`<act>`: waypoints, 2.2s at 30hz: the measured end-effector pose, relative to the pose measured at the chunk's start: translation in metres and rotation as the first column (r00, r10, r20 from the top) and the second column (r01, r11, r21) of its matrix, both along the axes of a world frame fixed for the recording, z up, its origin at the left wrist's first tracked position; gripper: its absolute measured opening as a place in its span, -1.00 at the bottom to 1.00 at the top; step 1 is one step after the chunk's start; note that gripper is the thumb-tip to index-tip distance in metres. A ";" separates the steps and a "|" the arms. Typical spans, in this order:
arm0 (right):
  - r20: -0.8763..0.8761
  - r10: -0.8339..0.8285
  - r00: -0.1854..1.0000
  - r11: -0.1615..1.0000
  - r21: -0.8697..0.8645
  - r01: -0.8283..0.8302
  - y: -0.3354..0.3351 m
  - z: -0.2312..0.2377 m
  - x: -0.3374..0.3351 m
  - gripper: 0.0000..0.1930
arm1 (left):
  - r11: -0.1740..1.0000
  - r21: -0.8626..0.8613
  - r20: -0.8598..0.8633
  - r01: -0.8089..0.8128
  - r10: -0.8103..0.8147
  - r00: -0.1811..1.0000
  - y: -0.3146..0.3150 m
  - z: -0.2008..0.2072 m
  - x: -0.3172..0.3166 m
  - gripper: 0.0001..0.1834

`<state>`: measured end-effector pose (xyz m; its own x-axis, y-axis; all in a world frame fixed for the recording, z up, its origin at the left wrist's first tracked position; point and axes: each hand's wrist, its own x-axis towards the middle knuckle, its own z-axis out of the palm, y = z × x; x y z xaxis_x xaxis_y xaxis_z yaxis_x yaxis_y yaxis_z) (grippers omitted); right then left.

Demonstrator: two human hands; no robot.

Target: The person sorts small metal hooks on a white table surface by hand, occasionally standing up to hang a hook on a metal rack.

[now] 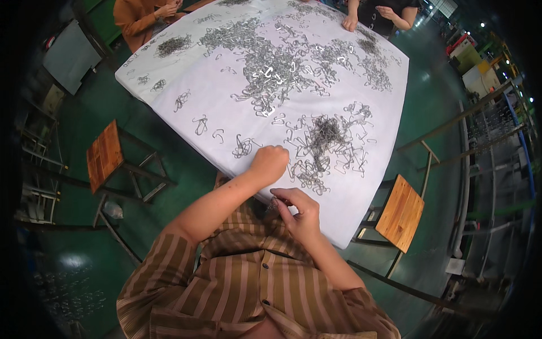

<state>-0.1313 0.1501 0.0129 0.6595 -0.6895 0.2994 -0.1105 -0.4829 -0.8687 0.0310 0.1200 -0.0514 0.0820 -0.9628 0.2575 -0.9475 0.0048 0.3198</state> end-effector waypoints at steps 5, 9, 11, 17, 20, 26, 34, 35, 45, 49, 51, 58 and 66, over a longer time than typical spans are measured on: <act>-0.040 -0.096 0.995 0.995 0.004 0.096 0.000 -0.001 -0.004 -0.79 | 0.987 0.114 -0.461 -0.117 0.157 0.873 0.004 -0.004 0.019 -0.83; 0.034 -0.080 0.996 0.988 0.136 0.074 0.002 0.000 0.002 -0.78 | 0.992 0.116 -0.707 -0.042 0.112 0.698 0.029 0.015 0.032 -0.85; 0.070 -0.074 0.995 0.986 0.154 0.063 0.003 0.000 0.003 -0.78 | 0.992 0.123 -0.824 0.006 0.098 0.558 0.039 0.027 0.034 -0.87; 0.073 -0.091 0.993 0.980 0.184 0.076 0.000 -0.001 0.003 -0.73 | 0.997 -0.008 -0.949 0.077 -0.032 0.314 0.081 0.064 0.018 -0.93; 0.084 -0.074 0.994 0.981 0.183 0.057 -0.001 -0.001 0.004 -0.70 | 0.996 -0.029 -0.967 0.082 -0.049 0.249 0.097 0.071 0.009 -0.94; 0.076 -0.063 0.995 0.987 0.152 0.051 0.000 0.001 0.004 -0.67 | 0.999 -0.016 -0.899 0.047 -0.035 0.437 0.102 0.078 -0.001 -0.94; 0.040 -0.047 0.998 0.996 0.080 0.044 0.002 0.002 0.004 -0.64 | 0.996 -0.084 -0.879 -0.013 -0.068 0.471 0.100 0.073 -0.011 -0.93; 0.038 -0.048 0.998 0.996 0.074 0.046 0.001 0.002 0.004 -0.63 | 0.994 -0.107 -0.873 -0.019 -0.085 0.480 0.101 0.072 -0.012 -0.94; -0.160 -0.193 0.968 0.946 -0.294 0.140 -0.068 -0.035 0.018 -0.70 | 0.983 -0.181 -0.789 -0.009 -0.140 0.598 0.114 0.071 -0.010 -0.95; -0.316 -0.344 0.884 0.807 -0.581 0.106 -0.113 -0.076 0.042 -0.57 | 0.970 -0.245 -0.744 0.009 -0.194 0.639 0.114 0.069 -0.011 -0.97; -0.421 -0.424 0.802 0.772 -0.631 0.077 -0.120 -0.083 0.057 -0.52 | 0.967 -0.254 -0.750 -0.002 -0.195 0.632 0.115 0.071 -0.011 -0.97; -0.588 -0.335 0.737 0.850 -0.526 -0.033 -0.111 -0.076 0.087 -0.45 | 0.976 -0.218 -0.773 -0.017 -0.162 0.613 0.116 0.067 -0.008 -0.95; -0.448 -0.207 0.870 0.888 -0.459 -0.025 -0.116 -0.069 0.093 -0.56 | 0.970 -0.242 -0.773 -0.007 -0.189 0.605 0.113 0.070 -0.005 -0.94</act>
<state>-0.0385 0.0338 -0.0558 0.7384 -0.6261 0.2507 -0.5120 -0.7623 -0.3959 0.0261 0.2332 0.0188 0.2616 -0.9104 0.3206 -0.3188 0.2320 0.9190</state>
